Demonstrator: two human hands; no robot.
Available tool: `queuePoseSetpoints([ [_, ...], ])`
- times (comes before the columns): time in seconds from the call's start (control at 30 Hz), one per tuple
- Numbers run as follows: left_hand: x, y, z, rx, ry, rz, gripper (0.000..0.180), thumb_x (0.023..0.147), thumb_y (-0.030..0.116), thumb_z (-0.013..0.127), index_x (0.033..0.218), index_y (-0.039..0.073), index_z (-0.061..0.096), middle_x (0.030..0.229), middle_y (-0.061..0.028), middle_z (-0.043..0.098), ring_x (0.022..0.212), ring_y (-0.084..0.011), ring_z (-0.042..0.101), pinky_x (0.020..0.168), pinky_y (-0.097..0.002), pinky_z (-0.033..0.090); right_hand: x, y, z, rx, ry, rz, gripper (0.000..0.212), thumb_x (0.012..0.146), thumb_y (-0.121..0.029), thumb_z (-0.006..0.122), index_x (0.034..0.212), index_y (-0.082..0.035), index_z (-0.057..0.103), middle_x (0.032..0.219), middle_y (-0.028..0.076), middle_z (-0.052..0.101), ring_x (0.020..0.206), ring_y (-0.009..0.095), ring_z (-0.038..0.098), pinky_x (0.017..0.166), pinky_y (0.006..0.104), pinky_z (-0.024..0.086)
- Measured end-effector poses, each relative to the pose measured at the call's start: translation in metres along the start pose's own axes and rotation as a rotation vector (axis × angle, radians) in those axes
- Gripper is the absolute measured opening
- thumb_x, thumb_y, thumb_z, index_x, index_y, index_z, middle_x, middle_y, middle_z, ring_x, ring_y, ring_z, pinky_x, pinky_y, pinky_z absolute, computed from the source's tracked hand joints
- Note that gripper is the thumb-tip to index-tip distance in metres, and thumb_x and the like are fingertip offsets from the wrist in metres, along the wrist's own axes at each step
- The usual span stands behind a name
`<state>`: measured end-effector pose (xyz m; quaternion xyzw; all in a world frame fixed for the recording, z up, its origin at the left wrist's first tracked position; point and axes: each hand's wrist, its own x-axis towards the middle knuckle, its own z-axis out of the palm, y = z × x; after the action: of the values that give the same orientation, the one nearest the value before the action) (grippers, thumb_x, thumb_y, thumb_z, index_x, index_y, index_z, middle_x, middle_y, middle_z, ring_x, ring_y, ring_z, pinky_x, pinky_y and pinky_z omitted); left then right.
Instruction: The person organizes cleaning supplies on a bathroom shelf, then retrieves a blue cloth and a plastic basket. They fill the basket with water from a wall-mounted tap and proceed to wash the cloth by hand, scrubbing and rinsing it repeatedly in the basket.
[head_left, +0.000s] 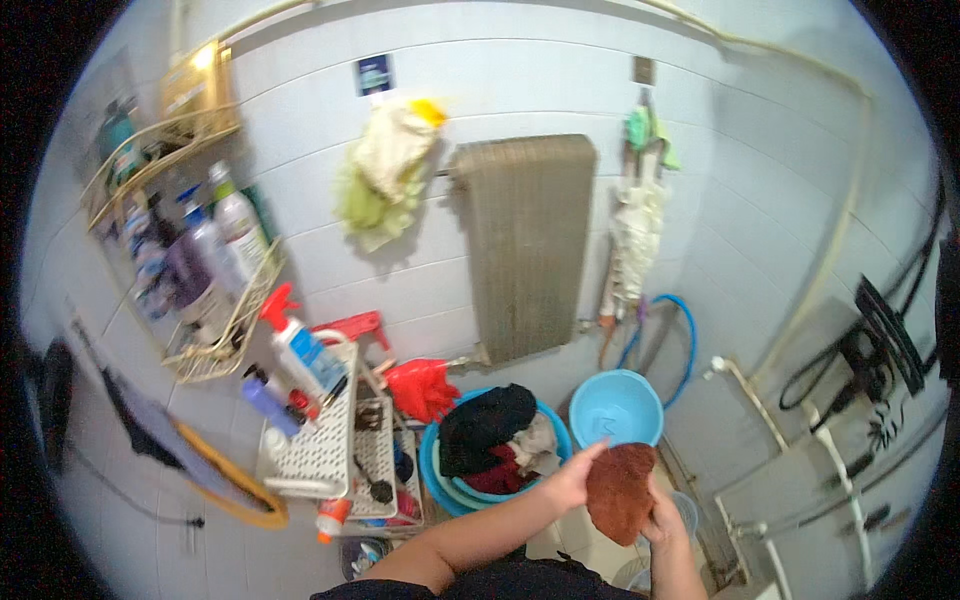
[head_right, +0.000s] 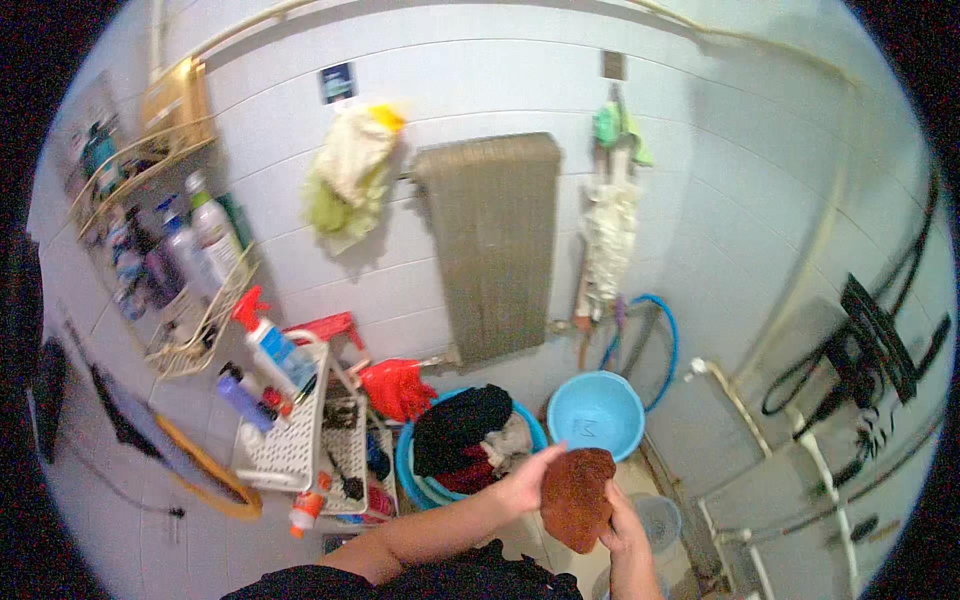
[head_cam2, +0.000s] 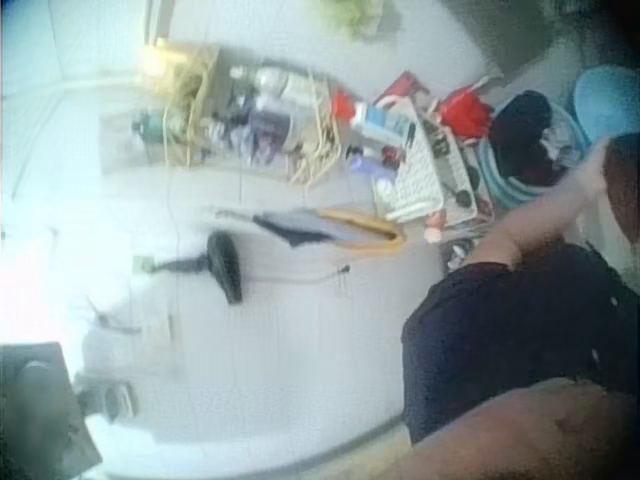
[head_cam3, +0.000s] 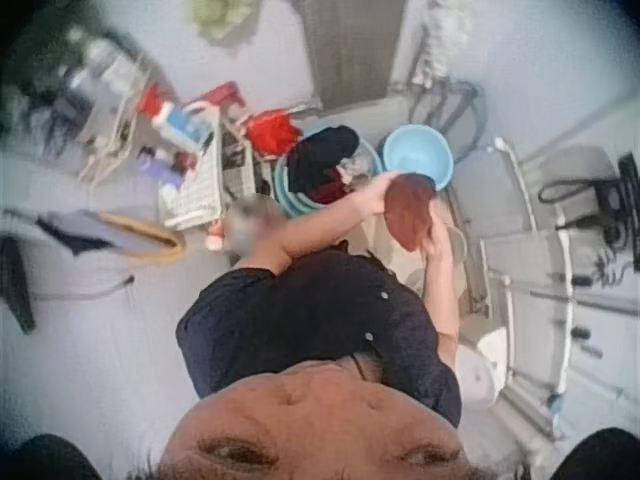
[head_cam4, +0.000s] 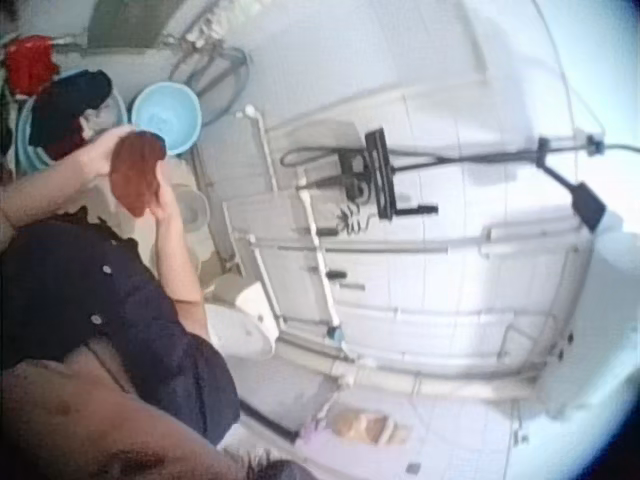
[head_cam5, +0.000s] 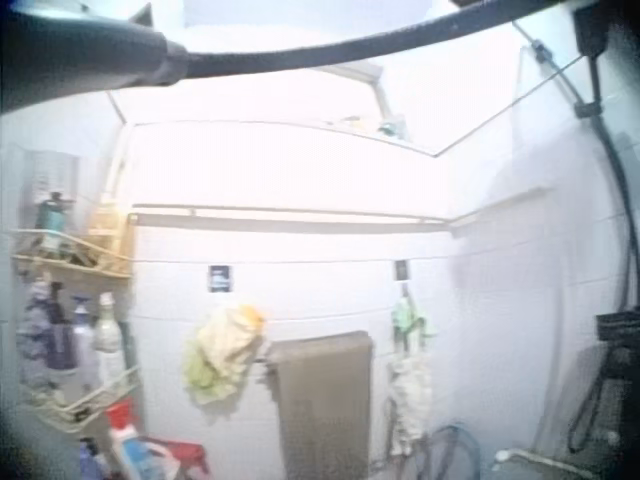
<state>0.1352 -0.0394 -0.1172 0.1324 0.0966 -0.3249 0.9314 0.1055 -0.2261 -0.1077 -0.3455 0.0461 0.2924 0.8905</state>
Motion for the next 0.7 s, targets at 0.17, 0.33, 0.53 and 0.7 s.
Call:
queuePoseSetpoints([
  [0.17,-0.005,-0.011,0.018,0.35,0.227,-0.12,0.053,0.092,0.049,0.042,0.127,0.009,0.045,0.13,-0.0072,0.046,0.121,-0.0233,0.044,0.101,-0.045,0.035,-0.023,-0.017,0.021,-0.214,0.302,-0.399,0.037,0.086,-0.017,0.061,0.118,-0.004,0.049,0.112,0.009,0.057,0.101,0.023,0.057,0.085,0.0374,0.048],
  [0.33,0.032,-0.063,0.015,0.562,0.015,-0.397,0.066,0.09,0.057,0.04,0.138,0.012,0.027,0.127,-0.0136,0.048,0.115,-0.0266,0.049,0.095,-0.0443,0.041,-0.052,0.019,0.043,-1.196,0.37,-0.444,0.043,0.078,-0.035,0.066,0.108,-0.004,0.06,0.094,0.015,0.064,0.086,0.023,0.063,0.076,0.0352,0.049],
  [0.53,0.058,-0.134,0.053,0.59,-0.087,-0.638,0.048,0.093,0.046,0.04,0.126,0.012,0.04,0.119,-0.0102,0.052,0.109,-0.0253,0.052,0.092,-0.0421,0.044,-0.1,0.027,0.051,-1.627,0.843,-0.721,0.033,0.079,-0.038,0.062,0.09,-0.007,0.058,0.077,0.013,0.062,0.073,0.033,0.062,0.062,0.0439,0.05],
  [0.7,0.043,-0.197,0.053,0.454,-0.002,-0.512,0.035,0.093,0.038,0.041,0.116,0.012,0.049,0.115,-0.0074,0.054,0.106,-0.0241,0.053,0.091,-0.0411,0.044,-0.152,-0.002,-0.002,-1.422,1.405,-0.808,0.032,0.081,-0.037,0.059,0.073,-0.006,0.055,0.071,0.014,0.06,0.066,0.034,0.059,0.054,0.0437,0.047],
])
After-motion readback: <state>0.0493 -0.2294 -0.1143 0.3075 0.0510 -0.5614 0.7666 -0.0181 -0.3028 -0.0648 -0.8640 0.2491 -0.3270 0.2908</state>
